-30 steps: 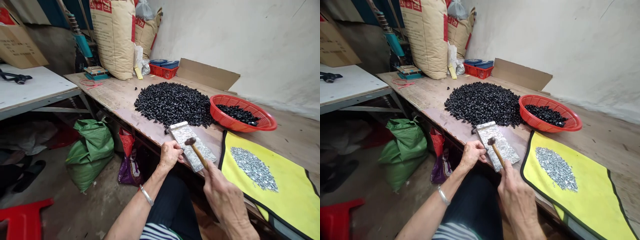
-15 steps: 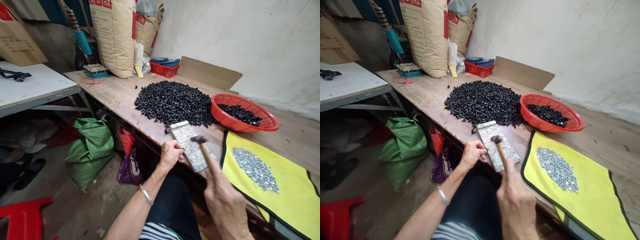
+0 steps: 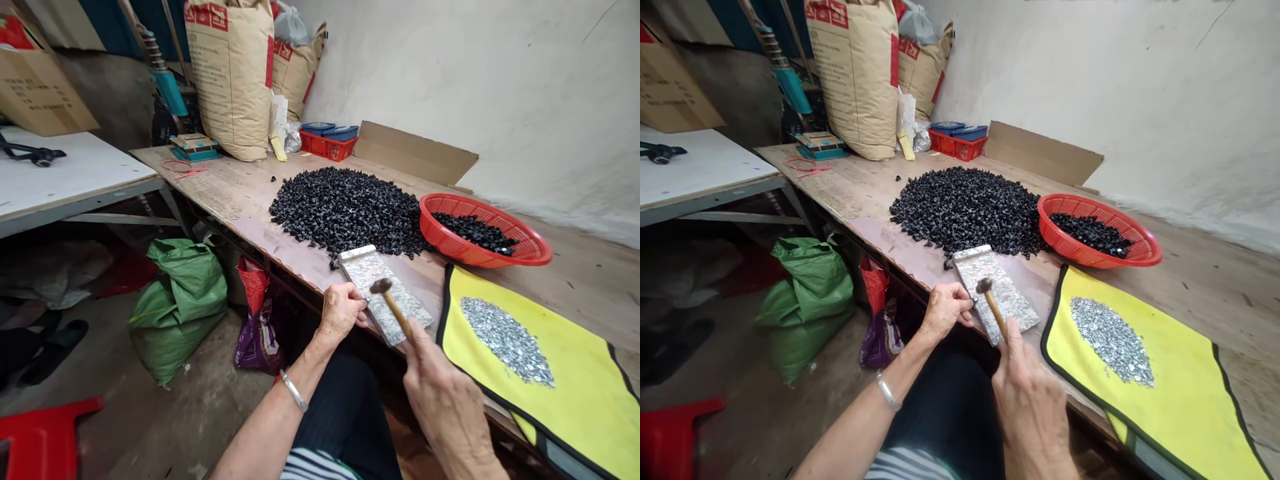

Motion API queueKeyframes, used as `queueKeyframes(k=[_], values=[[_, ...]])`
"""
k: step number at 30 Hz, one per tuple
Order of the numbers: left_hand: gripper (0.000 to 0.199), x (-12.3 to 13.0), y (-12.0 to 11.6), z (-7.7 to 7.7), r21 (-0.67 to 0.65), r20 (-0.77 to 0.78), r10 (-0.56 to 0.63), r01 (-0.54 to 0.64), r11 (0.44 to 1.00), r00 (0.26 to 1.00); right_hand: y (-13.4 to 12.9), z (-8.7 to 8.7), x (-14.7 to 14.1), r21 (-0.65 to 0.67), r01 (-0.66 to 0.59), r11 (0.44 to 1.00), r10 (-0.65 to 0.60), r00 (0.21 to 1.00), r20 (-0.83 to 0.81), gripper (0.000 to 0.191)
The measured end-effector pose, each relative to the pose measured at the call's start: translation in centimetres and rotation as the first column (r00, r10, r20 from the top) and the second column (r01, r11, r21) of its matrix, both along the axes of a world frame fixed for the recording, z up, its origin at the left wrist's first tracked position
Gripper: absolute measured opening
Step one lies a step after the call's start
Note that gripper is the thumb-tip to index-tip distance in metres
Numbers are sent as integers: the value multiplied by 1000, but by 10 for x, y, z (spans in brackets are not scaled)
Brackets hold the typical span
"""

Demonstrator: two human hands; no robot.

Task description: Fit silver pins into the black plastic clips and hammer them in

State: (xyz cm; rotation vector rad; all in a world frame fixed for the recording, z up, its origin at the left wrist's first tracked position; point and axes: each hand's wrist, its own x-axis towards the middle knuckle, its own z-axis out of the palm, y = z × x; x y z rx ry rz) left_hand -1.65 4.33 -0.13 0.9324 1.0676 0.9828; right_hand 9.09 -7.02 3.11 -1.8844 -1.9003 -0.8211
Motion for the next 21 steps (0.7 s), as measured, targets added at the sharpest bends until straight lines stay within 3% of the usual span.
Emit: queueKeyframes(k=[3,5,9,12,14,18,21], values=[[20,0,0,0,1,-2,2,-2,1000,1000,-2,4,-1,207,-5,978,18,998,-61,36],[20,1,0,0,1,0,4,-4,1000,1000,-2,2,-1,196,12,981,-5,999,-36,34],[20,1,1,-2,4,3,6,-6,1000,1000,-2,-4,2,1,8,1000,-8,999,44,30],[19,0,2,-3,6,-1,0,0,1000,1000,-3,-3,1,187,15,982,-14,1000,-6,36],[19,0,2,-3,5,-5,-2,2,1000,1000,-4,-5,-2,240,17,971,-14,1000,-16,38],[20,0,1,-1,15,-15,9,-8,1000,1000,-3,-13,-2,-37,99,994,-99,995,-7,34],[20,-1,0,0,25,-23,10,-9,1000,1000,-4,-9,3,-70,121,990,-128,986,-110,34]])
